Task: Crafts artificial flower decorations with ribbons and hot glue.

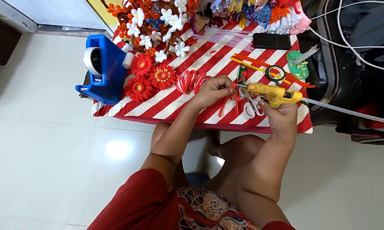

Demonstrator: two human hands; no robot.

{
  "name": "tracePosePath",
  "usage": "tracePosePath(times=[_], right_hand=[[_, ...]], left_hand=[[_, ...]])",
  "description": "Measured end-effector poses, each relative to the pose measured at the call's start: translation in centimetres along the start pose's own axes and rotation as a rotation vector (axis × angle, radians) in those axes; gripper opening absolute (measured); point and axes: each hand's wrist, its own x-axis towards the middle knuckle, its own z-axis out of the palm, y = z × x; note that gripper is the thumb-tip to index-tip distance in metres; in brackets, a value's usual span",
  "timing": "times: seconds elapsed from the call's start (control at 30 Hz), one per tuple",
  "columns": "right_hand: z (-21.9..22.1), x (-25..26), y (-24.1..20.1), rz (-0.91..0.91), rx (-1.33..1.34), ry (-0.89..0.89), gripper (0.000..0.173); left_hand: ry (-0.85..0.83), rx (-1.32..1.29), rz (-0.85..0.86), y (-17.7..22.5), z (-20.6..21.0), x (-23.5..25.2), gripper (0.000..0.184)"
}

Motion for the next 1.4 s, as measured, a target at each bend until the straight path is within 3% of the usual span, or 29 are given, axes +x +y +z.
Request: tracePosePath(times=[0.73,1.4], right_hand=[[0.18,0.03,0.08,-0.004,-0.102,0.034,0.036],[-0.34,-0.03,0.01,0.021,0.097,-0.066,0.032]], left_hand=[[-0.005,-0.032,-0.003,0.02,0.03,0.00,0.010],[0.015,-0.011,-0.020,0.10,0.15,0.04,0.011]])
